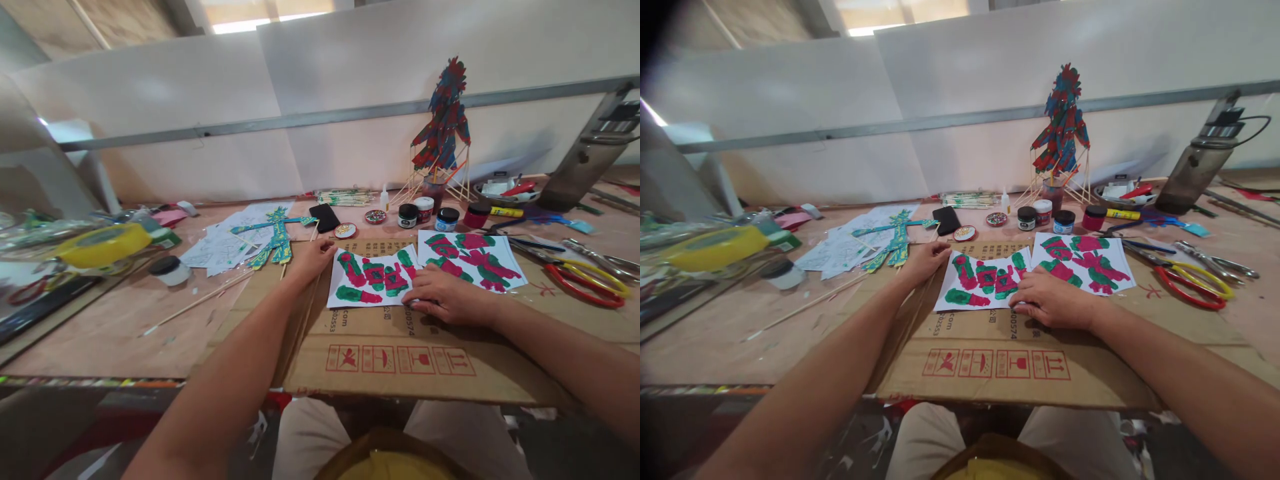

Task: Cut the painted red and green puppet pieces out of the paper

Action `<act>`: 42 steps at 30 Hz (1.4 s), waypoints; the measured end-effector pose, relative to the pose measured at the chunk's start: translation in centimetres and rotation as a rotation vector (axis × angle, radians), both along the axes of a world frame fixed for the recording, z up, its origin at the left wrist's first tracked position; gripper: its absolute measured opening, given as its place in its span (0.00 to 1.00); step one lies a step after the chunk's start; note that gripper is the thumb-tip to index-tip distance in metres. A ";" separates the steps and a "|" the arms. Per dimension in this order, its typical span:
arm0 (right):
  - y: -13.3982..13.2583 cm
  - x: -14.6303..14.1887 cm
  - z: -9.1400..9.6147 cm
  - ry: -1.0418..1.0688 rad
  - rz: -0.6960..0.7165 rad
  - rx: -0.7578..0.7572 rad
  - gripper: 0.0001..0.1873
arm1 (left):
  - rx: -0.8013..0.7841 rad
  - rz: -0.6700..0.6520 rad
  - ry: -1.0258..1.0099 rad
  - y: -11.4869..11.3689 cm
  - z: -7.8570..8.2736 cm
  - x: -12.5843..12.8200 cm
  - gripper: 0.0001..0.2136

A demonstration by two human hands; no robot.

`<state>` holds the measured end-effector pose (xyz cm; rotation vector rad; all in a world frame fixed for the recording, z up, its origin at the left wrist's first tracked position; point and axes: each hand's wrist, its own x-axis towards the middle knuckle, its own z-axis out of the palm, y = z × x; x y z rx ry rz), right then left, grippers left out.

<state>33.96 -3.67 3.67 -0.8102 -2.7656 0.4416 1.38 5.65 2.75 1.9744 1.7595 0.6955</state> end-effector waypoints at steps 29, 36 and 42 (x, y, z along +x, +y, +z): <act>0.4 2.4 2.0 0.189 -0.141 0.181 0.27 | -0.147 0.113 -0.748 -0.1 -0.1 0.8 0.10; 1.6 3.4 1.2 0.289 -0.364 0.223 0.27 | -0.129 0.129 -1.084 0.1 0.1 1.5 0.07; 1.3 2.3 0.6 0.401 -0.445 0.220 0.17 | -0.199 0.164 -1.407 0.1 0.9 1.6 0.06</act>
